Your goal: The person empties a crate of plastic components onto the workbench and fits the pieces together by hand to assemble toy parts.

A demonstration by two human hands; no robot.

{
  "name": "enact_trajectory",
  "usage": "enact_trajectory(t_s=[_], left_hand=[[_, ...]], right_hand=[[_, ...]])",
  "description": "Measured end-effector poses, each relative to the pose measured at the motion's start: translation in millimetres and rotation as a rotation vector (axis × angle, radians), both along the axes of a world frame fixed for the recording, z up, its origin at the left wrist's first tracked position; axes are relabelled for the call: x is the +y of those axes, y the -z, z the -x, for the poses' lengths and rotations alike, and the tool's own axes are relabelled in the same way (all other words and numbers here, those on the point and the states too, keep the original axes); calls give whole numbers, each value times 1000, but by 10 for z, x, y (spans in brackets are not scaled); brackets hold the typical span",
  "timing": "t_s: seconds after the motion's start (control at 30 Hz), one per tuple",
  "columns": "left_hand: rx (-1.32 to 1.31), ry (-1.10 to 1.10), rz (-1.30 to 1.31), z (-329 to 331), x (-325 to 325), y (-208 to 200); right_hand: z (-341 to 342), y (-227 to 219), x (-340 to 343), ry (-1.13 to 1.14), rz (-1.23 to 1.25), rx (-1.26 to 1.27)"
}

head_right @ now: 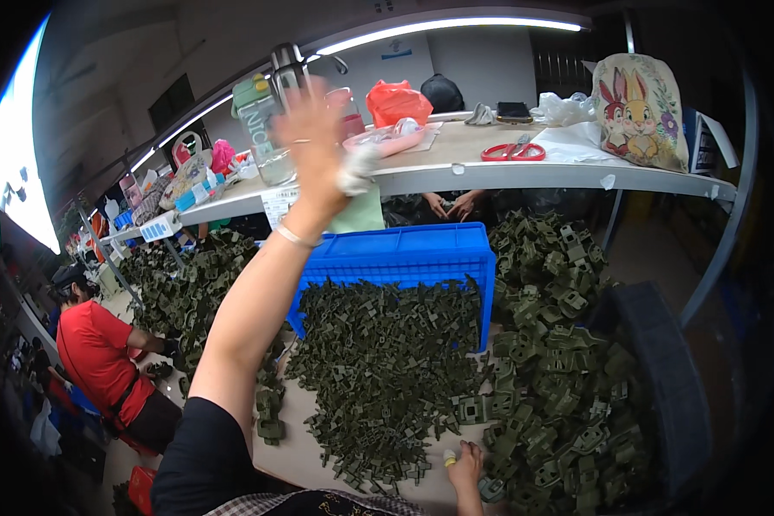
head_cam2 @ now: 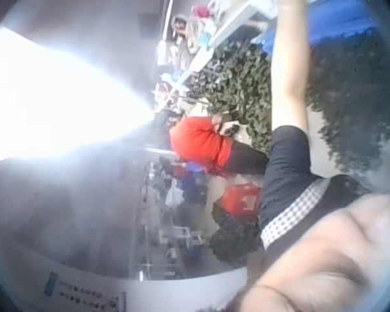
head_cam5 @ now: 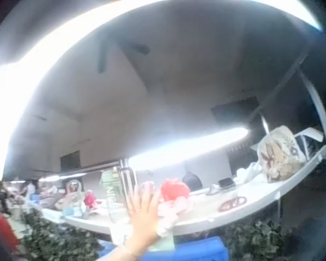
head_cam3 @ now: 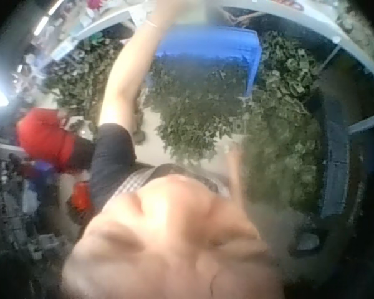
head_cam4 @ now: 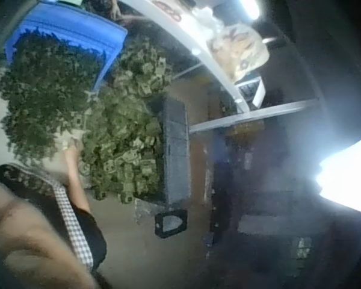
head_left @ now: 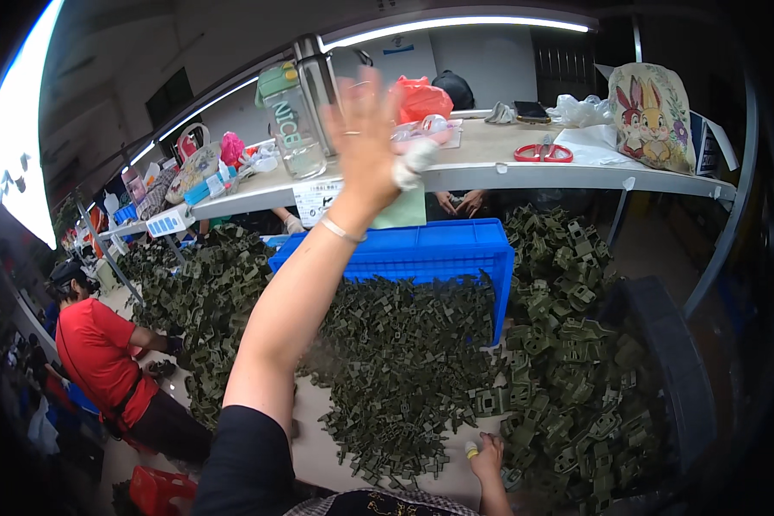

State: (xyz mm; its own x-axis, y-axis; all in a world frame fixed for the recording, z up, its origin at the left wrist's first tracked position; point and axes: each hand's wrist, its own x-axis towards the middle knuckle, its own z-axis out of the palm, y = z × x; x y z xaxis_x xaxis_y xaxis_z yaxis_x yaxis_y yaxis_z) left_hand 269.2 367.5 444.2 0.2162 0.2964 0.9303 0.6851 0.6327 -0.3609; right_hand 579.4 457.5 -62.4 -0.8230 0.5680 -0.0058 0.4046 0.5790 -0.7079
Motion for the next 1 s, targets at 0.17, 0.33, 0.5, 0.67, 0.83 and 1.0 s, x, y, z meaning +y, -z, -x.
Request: enact_trajectory(t_s=[0.17,0.33,0.5,0.67,0.83,1.0], left_hand=[[-97,177,-92,44,-37,-126],[-33,-69,38,51,-61,25],[-117,234,-265,-167,-627,26],[-533,371,-145,-785,-1107,1422],[-1078,244,276,-1721,-1826,3399],[-1477,369,508,-2183,-2341,4411]], right_hand=[[2,-92,21,-23,-23,27],[-54,-131,-36,-102,-20,18],[-258,-239,-46,-125,-56,67],[-576,-198,-16,-106,209,-78],[-1037,-17,57,-56,420,-158],[-1813,289,-397,160,1051,-500]])
